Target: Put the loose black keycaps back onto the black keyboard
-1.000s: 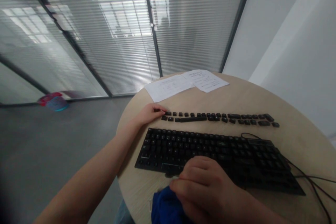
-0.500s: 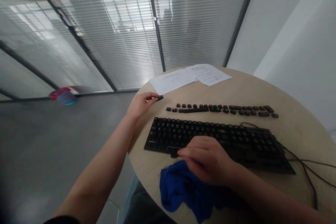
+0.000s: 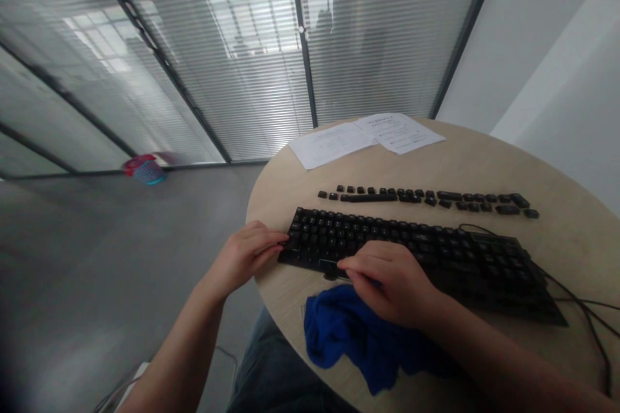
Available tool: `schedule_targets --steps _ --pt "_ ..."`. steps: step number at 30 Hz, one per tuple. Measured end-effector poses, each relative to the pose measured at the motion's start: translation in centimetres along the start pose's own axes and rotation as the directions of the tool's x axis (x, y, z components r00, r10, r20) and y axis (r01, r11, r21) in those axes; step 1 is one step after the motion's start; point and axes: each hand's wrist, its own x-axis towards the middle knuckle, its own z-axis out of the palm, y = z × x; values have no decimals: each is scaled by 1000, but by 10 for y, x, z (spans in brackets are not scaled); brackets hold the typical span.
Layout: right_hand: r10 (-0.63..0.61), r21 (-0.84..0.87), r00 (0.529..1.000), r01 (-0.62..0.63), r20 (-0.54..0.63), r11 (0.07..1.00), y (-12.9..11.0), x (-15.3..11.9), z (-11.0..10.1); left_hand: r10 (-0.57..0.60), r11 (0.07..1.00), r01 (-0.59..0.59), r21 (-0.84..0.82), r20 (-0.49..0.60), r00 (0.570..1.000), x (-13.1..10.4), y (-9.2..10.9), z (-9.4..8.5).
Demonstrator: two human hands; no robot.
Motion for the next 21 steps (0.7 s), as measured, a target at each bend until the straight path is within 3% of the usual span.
schedule_targets --steps 7,21 --pt "20 -48 1000 -19 15 999 3 -1 -2 63 997 -66 41 55 996 5 -3 4" --pt "33 -17 997 -32 65 999 1 2 -2 165 980 -160 114 -32 986 4 -3 7"
